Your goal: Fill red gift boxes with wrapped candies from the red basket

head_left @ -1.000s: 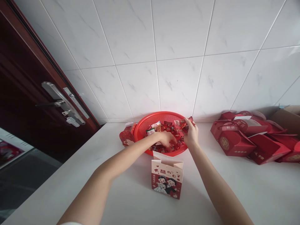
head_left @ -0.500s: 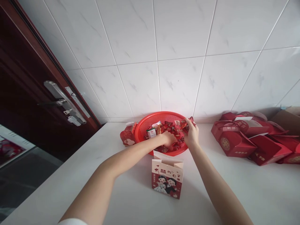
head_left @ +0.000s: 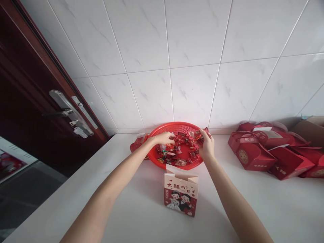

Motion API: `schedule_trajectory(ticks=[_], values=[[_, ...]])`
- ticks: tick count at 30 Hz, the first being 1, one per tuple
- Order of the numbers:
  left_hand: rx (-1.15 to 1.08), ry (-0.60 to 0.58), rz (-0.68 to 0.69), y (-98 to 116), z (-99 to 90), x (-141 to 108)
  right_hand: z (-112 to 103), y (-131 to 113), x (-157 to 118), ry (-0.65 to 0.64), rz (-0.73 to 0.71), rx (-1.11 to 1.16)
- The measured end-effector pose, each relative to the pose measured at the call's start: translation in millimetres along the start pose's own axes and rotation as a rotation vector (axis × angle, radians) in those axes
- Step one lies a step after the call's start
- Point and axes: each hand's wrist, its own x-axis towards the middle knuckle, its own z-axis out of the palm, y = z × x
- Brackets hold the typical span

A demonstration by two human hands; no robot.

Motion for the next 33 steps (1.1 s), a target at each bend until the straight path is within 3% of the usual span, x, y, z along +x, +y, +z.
schedule_trajectory(ticks=[8,17,21,25,26,28,30,33], values=[[-0.114,0.033,-0.05,-16,-2.6,-7,-1,0,0,0.0,0.004,0.003],[-0.043,0.07,-0.077,-17,-5.9,-19,-1,0,1,-0.004,0.017,-0.029],[0.064,0.085,-0.029,-8,-0.9,-17,-1,0,2,-0.015,0.025,-0.066],[0.304,0.108,0.124,17,15.4,-15,0,-1,1,-0.002,0.035,-0.053],[0.319,0.054,0.187,25,21.2,-14,1,-1,1,0.002,0.037,-0.047],[0.317,-0.175,0.28,40,33.9,-12,2,-2,0,0.004,0.041,-0.04],[0.386,-0.369,0.257,51,46.3,-9,2,-3,-2,-0.002,0.038,-0.04],[0.542,-0.416,0.161,61,59.3,-7,2,-4,-3,-0.009,0.027,-0.046]])
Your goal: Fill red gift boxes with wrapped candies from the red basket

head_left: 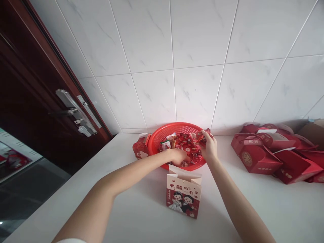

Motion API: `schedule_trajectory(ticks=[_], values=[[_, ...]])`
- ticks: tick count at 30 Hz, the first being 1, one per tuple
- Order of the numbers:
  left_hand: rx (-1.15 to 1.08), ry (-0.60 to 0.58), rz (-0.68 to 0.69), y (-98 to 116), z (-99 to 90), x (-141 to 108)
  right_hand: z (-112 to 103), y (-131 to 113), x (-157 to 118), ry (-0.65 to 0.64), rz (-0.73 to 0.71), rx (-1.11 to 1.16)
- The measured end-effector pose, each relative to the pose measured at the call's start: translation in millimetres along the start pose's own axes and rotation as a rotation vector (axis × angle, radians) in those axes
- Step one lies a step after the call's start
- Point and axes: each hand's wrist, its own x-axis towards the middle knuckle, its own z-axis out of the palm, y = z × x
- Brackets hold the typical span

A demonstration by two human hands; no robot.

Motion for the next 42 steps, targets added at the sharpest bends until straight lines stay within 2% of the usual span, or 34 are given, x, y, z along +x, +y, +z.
schedule_trajectory(ticks=[3,7,19,28,31,35,39,42], values=[[0.077,-0.02,-0.05,7,0.0,2,-1,1,1,-0.007,-0.003,0.0],[0.133,-0.045,-0.046,11,-2.3,0,-2,2,2,-0.008,-0.008,-0.012],[0.023,-0.022,-0.057,5,1.3,1,0,-1,0,-0.019,0.013,-0.001],[-0.036,-0.063,-0.004,6,0.5,2,-2,1,1,-0.018,-0.003,-0.01],[-0.225,0.042,-0.016,-6,-6.1,-3,-3,2,2,-0.041,-0.008,-0.016],[-0.512,0.295,-0.075,-33,-12.2,-15,-4,3,4,-0.037,-0.016,-0.02],[-0.99,0.514,-0.084,-50,-7.9,-27,-3,4,4,-0.042,0.019,-0.003],[-1.27,0.587,-0.11,-52,-3.1,-33,-2,3,1,-0.089,0.066,-0.038]])
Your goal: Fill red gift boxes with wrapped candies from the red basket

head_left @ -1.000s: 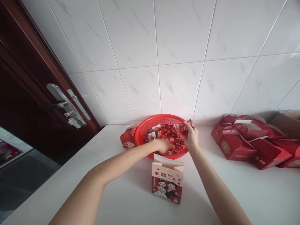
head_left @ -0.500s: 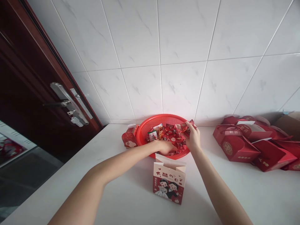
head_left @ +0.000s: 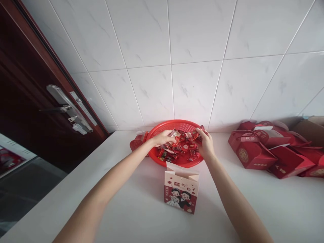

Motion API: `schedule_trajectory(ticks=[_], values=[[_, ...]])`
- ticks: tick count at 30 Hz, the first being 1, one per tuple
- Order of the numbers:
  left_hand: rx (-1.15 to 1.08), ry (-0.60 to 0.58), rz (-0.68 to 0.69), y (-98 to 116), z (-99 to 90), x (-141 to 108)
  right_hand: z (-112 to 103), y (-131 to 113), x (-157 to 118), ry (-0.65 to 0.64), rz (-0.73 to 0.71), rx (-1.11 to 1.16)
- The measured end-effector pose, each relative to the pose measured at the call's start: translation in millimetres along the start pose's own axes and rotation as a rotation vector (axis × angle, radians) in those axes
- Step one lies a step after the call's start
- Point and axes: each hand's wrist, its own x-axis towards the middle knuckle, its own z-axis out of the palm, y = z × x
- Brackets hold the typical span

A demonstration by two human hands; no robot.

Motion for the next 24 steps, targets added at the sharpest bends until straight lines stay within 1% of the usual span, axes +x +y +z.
schedule_trajectory(ticks=[2,4,7,10,12,14,17,19,21,24], values=[[-0.057,-0.011,-0.03,-1,-0.9,-2,0,0,-2,-0.048,0.018,-0.041],[-0.043,-0.031,-0.051,-2,-2.3,-1,0,0,-3,-0.099,0.019,-0.071],[0.002,0.016,-0.038,-2,-4.8,2,-1,0,-3,-0.151,0.009,-0.092],[-0.039,0.048,-0.024,0,-4.0,4,-1,0,-2,-0.201,0.005,-0.105],[-0.114,0.051,-0.026,3,-0.8,4,-1,0,-3,-0.238,0.004,-0.115],[-0.234,0.037,-0.034,7,3.7,5,-1,0,-3,-0.264,0.007,-0.128],[-0.463,-0.062,-0.075,14,10.2,6,-2,0,-3,-0.269,0.032,-0.153],[-0.556,-0.108,-0.082,18,13.6,7,-2,1,-3,-0.267,0.048,-0.161],[-0.56,-0.083,-0.044,20,16.3,6,-2,0,-3,-0.275,0.046,-0.163],[-0.417,0.019,0.078,20,19.9,3,0,-2,-6,-0.297,0.034,-0.166]])
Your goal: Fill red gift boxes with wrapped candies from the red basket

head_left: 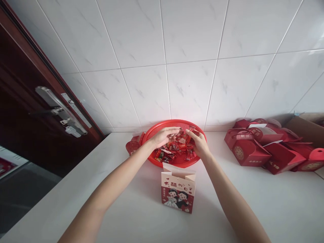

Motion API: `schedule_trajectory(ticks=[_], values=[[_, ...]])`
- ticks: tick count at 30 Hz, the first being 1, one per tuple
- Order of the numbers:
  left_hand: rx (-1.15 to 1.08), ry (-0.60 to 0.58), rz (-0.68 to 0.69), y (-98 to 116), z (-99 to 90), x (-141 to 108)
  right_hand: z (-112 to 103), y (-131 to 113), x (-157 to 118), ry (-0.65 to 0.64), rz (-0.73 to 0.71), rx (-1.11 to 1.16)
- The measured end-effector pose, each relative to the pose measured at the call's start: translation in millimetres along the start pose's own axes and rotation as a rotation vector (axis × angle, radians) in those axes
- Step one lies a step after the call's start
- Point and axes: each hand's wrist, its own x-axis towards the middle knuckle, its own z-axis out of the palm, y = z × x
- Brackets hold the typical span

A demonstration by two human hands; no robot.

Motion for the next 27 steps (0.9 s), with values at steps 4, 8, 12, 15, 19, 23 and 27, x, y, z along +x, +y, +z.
schedule_trajectory(ticks=[4,8,12,15,19,23,27], values=[[0.233,0.068,0.213,-5,4.8,-3,2,-3,-3,-0.024,0.018,0.011],[0.318,0.033,0.251,-7,12.0,-4,2,-3,-2,-0.061,0.045,0.008],[0.411,0.031,0.28,-5,15.4,-4,0,-1,-1,-0.077,0.046,-0.001],[0.41,0.01,0.25,-4,12.9,-5,0,1,-1,-0.103,0.01,0.018],[0.285,0.005,0.19,-6,6.5,-7,0,2,-1,-0.098,-0.033,0.035],[0.246,0.01,0.166,-10,-0.7,-3,-2,4,1,-0.042,-0.053,0.045],[0.476,0.182,0.186,-14,-14.7,6,-3,5,3,0.058,-0.058,0.061]])
